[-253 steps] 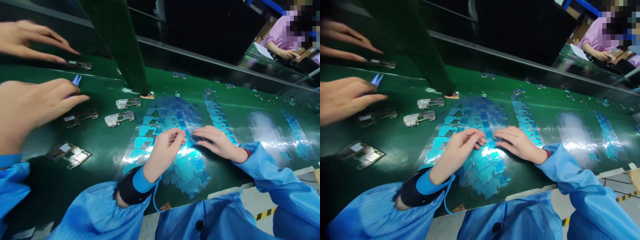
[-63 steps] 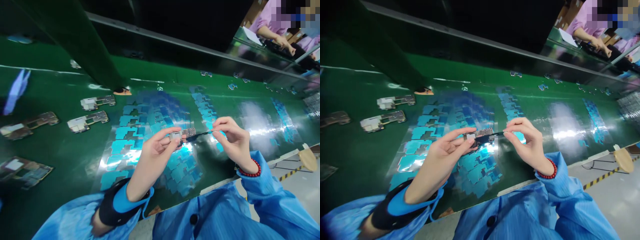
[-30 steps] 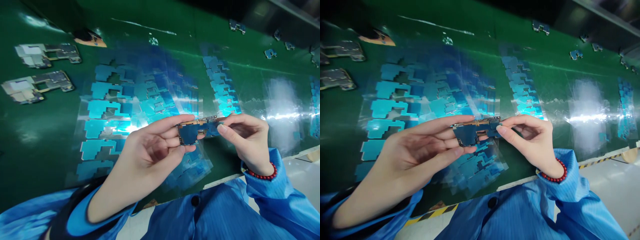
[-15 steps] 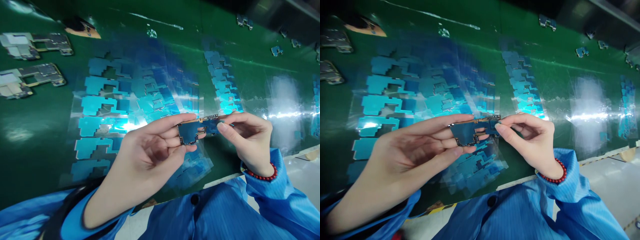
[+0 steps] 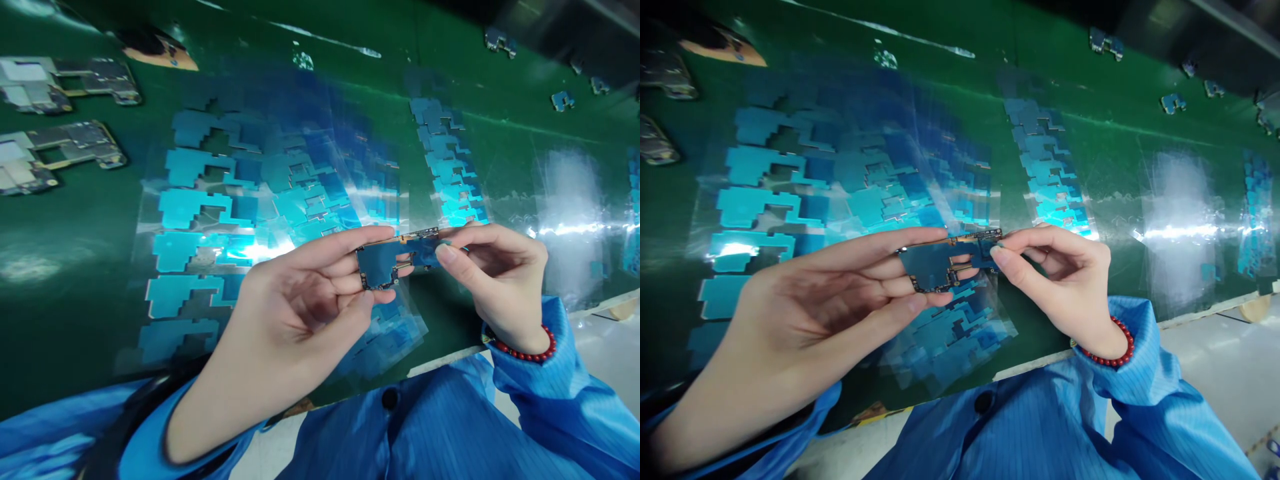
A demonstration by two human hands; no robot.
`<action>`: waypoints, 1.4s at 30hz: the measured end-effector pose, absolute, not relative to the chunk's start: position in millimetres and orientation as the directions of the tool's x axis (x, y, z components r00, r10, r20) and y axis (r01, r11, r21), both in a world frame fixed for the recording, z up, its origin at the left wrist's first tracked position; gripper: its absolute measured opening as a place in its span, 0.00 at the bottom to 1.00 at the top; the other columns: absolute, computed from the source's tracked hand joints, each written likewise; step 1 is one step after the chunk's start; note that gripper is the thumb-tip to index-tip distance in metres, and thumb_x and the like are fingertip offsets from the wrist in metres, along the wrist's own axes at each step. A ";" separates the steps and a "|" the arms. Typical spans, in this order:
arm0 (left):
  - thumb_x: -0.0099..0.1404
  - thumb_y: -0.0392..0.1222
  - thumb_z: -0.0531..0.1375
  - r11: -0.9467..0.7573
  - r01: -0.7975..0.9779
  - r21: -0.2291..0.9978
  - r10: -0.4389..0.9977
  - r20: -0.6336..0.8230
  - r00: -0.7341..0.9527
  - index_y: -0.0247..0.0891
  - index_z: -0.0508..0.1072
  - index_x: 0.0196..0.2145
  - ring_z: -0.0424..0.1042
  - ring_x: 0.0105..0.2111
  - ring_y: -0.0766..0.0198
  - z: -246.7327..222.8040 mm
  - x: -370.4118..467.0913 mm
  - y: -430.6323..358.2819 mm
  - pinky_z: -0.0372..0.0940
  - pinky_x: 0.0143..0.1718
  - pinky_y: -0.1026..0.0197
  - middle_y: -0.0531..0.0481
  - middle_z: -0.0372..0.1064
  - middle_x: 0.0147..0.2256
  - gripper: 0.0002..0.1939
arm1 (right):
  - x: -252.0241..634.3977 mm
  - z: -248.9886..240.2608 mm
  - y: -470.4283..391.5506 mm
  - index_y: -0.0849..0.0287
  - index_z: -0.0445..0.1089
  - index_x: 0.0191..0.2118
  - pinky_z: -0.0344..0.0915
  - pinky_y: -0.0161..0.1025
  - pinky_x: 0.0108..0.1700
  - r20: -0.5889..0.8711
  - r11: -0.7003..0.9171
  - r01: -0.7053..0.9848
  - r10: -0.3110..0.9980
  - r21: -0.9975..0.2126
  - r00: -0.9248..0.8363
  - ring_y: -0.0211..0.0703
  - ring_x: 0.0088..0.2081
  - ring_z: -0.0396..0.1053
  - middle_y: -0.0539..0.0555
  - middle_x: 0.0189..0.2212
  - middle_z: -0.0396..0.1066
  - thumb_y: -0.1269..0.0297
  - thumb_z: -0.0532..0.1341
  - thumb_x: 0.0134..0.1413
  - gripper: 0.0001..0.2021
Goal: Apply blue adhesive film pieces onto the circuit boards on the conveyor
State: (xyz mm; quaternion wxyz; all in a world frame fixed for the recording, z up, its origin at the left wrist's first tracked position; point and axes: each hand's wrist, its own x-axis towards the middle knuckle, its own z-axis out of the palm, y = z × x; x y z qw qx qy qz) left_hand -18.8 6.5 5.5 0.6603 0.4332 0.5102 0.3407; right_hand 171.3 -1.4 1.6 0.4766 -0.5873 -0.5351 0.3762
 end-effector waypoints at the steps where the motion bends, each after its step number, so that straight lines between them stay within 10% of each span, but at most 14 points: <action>1: 0.57 0.37 0.65 0.393 -0.008 0.920 0.892 -0.379 0.247 0.47 0.77 0.47 0.80 0.31 0.60 5.3 -19.0 6.6 0.76 0.43 0.59 0.59 0.71 0.19 0.18 | 171.4 1.6 -1.4 0.53 0.77 0.30 0.76 0.33 0.38 0.068 0.029 0.264 0.988 -0.964 0.139 0.36 0.32 0.75 0.47 0.28 0.77 0.73 0.69 0.47 0.07; 17: 0.57 0.39 0.65 0.366 0.043 0.930 0.899 -0.365 0.242 0.47 0.77 0.47 0.80 0.34 0.58 7.0 -19.9 8.0 0.76 0.40 0.61 0.54 0.80 0.38 0.19 | 171.4 1.3 -1.5 0.52 0.77 0.30 0.76 0.34 0.39 0.082 0.046 0.269 0.989 -0.962 0.125 0.37 0.32 0.75 0.47 0.29 0.77 0.74 0.69 0.48 0.07; 42: 0.57 0.39 0.65 0.383 0.044 0.923 0.892 -0.382 0.242 0.47 0.77 0.47 0.80 0.33 0.56 6.1 -19.8 6.4 0.76 0.41 0.59 0.57 0.78 0.27 0.19 | 171.8 1.3 -1.9 0.52 0.77 0.30 0.77 0.35 0.38 0.082 0.038 0.311 0.988 -0.950 0.131 0.38 0.32 0.75 0.47 0.28 0.77 0.70 0.70 0.49 0.04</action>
